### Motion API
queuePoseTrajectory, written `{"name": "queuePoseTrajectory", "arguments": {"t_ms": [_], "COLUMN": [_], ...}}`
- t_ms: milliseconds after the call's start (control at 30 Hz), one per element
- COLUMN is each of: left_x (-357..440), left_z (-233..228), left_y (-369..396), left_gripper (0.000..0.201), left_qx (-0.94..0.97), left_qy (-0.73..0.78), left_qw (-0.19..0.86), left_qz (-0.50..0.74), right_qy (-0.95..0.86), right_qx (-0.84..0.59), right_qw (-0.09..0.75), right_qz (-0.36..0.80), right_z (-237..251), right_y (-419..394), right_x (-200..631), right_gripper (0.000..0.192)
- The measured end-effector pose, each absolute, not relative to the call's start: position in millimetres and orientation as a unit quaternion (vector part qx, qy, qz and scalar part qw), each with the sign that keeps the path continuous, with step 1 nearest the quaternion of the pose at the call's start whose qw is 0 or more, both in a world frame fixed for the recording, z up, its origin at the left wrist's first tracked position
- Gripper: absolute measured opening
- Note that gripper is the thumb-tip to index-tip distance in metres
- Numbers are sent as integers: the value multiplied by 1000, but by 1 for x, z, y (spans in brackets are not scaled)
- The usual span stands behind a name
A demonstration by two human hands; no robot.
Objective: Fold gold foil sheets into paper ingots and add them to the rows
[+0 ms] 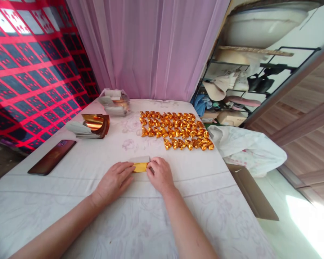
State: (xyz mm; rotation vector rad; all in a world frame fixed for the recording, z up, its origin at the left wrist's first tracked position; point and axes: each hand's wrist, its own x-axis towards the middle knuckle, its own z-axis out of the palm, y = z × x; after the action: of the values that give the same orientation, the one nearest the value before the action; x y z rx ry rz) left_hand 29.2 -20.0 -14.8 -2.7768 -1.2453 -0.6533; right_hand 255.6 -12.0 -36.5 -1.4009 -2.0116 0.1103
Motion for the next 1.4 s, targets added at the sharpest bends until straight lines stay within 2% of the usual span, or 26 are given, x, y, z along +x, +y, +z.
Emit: {"name": "queuePoseTrajectory", "arguments": {"t_ms": [133, 300, 500, 933, 1233, 1400], "left_x": [40, 30, 23, 25, 23, 23], "left_z": [-17, -18, -18, -30, -34, -30], "left_y": [-26, -16, -8, -16, -14, -13], "left_gripper": [35, 39, 42, 41, 47, 44], "left_qx": [-899, -908, -914, -890, -895, -903], "left_qy": [-411, -397, -389, -441, -429, -416], "left_qw": [13, 22, 17, 9, 21, 36], "left_qz": [-148, -134, -111, -115, -115, -99], "right_qy": [-777, -762, -769, -742, -691, -691], "right_qx": [-532, -523, -549, -627, -690, -687], "right_qw": [336, 382, 322, 231, 211, 222], "right_qz": [16, -2, 56, 50, 40, 36], "right_z": [-34, -23, -25, -21, -20, -22], "right_y": [-12, -14, -6, -11, -24, -25], "right_x": [256, 244, 215, 207, 231, 230], "right_gripper": [12, 24, 23, 8, 14, 14]}}
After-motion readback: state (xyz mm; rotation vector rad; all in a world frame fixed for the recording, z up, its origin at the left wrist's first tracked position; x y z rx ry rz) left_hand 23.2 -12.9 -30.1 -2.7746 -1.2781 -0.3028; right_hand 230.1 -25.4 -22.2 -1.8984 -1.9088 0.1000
